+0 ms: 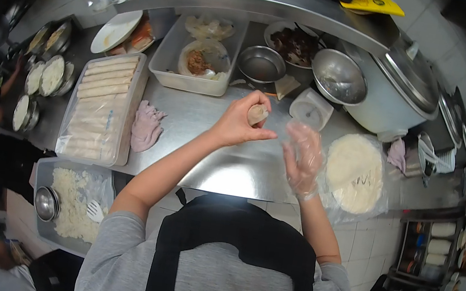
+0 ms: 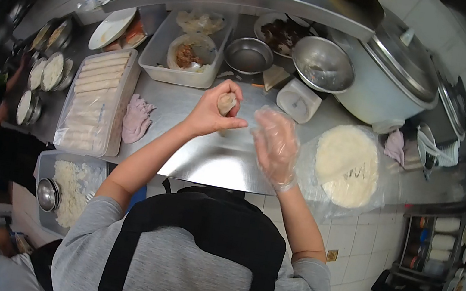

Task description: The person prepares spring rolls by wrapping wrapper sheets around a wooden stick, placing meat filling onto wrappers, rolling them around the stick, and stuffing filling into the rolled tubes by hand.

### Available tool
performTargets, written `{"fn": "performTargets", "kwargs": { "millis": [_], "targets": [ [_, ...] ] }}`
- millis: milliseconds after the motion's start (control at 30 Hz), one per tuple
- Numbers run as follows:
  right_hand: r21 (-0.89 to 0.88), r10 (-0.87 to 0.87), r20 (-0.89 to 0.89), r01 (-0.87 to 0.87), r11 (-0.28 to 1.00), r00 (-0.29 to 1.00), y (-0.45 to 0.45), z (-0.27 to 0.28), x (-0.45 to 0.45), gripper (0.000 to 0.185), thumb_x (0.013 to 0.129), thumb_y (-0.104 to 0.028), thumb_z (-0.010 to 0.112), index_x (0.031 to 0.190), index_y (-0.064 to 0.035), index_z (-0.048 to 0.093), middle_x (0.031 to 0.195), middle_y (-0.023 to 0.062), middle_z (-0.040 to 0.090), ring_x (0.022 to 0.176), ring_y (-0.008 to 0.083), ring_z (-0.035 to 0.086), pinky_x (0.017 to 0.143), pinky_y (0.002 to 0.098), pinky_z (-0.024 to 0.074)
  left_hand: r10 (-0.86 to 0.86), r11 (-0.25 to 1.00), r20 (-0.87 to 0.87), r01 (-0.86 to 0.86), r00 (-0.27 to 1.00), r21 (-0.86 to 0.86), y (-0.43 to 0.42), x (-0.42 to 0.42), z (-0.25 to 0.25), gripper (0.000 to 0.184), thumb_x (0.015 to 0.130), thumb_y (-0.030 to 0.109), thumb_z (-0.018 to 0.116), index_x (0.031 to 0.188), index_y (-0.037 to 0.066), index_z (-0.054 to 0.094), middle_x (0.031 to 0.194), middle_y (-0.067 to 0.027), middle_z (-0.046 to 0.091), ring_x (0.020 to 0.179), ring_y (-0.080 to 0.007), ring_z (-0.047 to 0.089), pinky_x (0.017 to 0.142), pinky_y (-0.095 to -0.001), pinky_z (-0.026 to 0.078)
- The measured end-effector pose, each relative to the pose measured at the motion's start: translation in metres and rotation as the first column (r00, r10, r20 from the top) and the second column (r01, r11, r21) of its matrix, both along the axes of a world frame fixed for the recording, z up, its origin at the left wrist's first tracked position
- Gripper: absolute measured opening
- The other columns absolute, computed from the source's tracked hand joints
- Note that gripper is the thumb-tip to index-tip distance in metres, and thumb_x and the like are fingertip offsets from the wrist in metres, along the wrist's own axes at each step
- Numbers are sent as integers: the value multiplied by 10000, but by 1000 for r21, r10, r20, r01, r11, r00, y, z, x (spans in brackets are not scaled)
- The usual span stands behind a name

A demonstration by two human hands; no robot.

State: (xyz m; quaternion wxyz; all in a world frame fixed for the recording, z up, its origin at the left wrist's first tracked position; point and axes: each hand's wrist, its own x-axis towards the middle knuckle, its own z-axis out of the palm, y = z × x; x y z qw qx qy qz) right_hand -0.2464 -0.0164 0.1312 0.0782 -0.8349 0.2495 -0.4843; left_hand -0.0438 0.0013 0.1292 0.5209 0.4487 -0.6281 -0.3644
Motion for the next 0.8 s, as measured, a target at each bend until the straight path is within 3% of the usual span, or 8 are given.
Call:
{"fn": "performTargets", "kwargs": {
  "millis": [133, 400, 500, 600, 667, 700, 767, 800],
  "targets": [
    [-143, 175, -109, -190, 971, 978, 5, 14, 23, 440, 719, -87, 738, 1150, -83, 650, 1194, 113, 615, 1110, 331, 572, 961, 464, 434, 77, 996, -311, -89, 947, -25, 9, -13, -1, 91, 768, -17, 681, 805, 13, 603, 748, 8, 614, 726, -48, 556, 645, -231, 465],
    [-255, 149, -167, -188, 948, 975, -9, 16, 46, 413, 725, -209, 736, 1118, -97, 670, 1188, 102, 616, 1126, 328, 559, 998, 481, 374, 54, 996, -325, -76, 944, -56, 13, -10, -4, 163, 778, -23, 654, 935, 17, 666, 827, -11, 684, 787, -61, 598, 691, -239, 486],
    [-207, 201, -178, -236, 949, 963, -11, 28, 57, 325, 788, -195, 688, 1080, -53, 664, 1183, 132, 600, 1124, 343, 550, 995, 514, 370, 57, 996, -398, -77, 916, -34, 12, -11, 2, 88, 778, -3, 666, 864, 16, 657, 778, 7, 663, 760, -52, 579, 672, -247, 483],
    [-138, 191, -199, -221, 966, 961, -17, 29, 66, 296, 800, -222, 673, 1037, -46, 664, 1156, 142, 588, 1092, 332, 549, 973, 494, 383, 98, 977, -222, -136, 970, -166, 8, -7, 0, 46, 778, 27, 684, 782, 24, 639, 713, 22, 626, 698, -35, 541, 608, -239, 457],
    [145, 370, 10, -367, 919, 929, -25, 22, 68, 333, 880, -326, 607, 1055, -50, 671, 1171, 169, 567, 1118, 332, 534, 986, 463, 385, 81, 997, -389, -67, 918, 48, 8, -3, 4, 106, 786, 58, 693, 721, 43, 611, 657, 37, 581, 625, -18, 494, 533, -224, 406],
    [138, 377, 11, -375, 917, 926, -25, 23, 68, 333, 880, -326, 607, 1055, -50, 671, 1171, 169, 567, 1118, 332, 534, 986, 463, 385, 86, 996, -387, -75, 918, 42, 9, 1, 10, 106, 786, 58, 693, 721, 43, 611, 657, 37, 581, 625, -18, 494, 533, -224, 406],
    [200, 432, 327, -508, 838, 841, -21, 21, 63, 405, 904, -398, 564, 1080, -56, 689, 1193, 181, 549, 1145, 340, 521, 984, 443, 398, 76, 996, -363, -55, 929, 67, 12, 6, 19, 135, 793, 74, 696, 702, 55, 598, 622, 45, 560, 586, -8, 467, 492, -214, 366],
    [181, 474, 285, -533, 827, 833, -21, 17, 63, 492, 927, -477, 506, 1118, -61, 686, 1192, 191, 554, 1160, 345, 523, 996, 440, 401, 79, 996, -368, -57, 927, 69, 12, 8, 18, 135, 793, 74, 696, 702, 55, 598, 622, 45, 560, 586, -8, 467, 492, -214, 366]
  ]
}}
